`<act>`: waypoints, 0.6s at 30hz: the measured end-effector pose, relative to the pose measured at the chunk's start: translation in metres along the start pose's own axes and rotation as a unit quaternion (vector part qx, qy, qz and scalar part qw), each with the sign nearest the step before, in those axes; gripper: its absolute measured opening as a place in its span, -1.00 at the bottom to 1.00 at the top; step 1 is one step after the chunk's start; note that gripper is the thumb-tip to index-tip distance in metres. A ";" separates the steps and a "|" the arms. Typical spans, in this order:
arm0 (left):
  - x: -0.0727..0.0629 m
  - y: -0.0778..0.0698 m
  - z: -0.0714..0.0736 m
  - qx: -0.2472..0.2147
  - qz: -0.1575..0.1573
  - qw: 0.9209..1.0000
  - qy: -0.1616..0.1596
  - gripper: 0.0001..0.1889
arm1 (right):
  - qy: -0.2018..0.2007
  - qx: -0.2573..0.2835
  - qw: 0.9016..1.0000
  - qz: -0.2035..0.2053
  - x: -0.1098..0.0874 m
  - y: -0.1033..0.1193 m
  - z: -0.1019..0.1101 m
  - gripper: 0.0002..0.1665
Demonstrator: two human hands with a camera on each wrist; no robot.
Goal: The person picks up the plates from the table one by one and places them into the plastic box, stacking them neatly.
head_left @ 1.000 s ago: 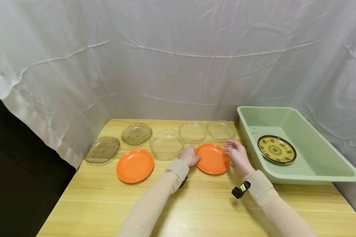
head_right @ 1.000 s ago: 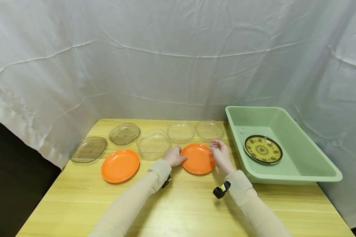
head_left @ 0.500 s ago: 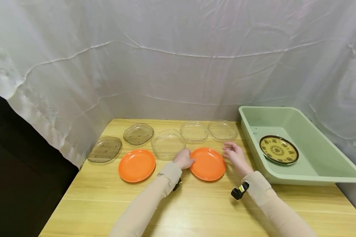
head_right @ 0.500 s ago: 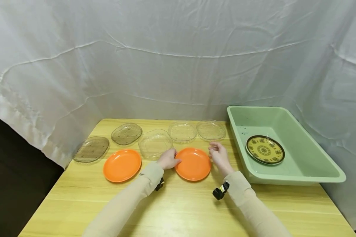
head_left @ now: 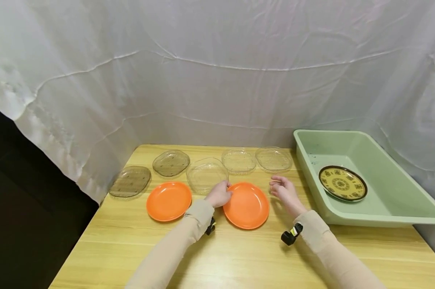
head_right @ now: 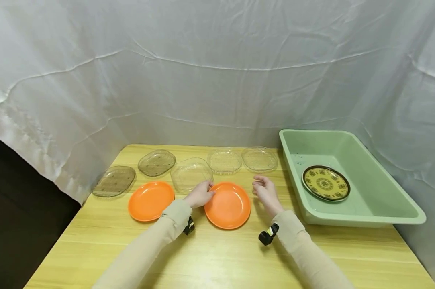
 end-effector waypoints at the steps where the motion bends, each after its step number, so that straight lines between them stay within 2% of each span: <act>1: -0.001 0.000 0.000 -0.010 -0.004 1.000 0.002 -0.82 | 0.001 0.002 1.000 0.000 -0.001 0.000 -0.001 -0.41; 8: -0.008 0.003 0.003 -0.064 -0.021 0.998 0.005 -0.80 | 0.009 0.021 1.000 -0.002 -0.004 0.000 -0.003 -0.40; 14: -0.005 0.006 0.006 -0.067 -0.039 0.997 -0.028 -0.77 | 0.012 0.065 0.998 -0.013 -0.006 0.001 -0.003 -0.43; 18: -0.005 0.006 0.010 -0.095 -0.047 0.993 -0.045 -0.76 | 0.023 0.099 0.995 -0.021 -0.006 0.000 -0.005 -0.45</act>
Point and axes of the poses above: each hand's wrist, its own x-axis towards the middle knuckle, its own z-axis out of the back of the hand, y = z × x, the point moved 3 cm from there along x, towards the middle knuckle, and after that the axes turned 6 degrees about z, right-handed, at the moved point
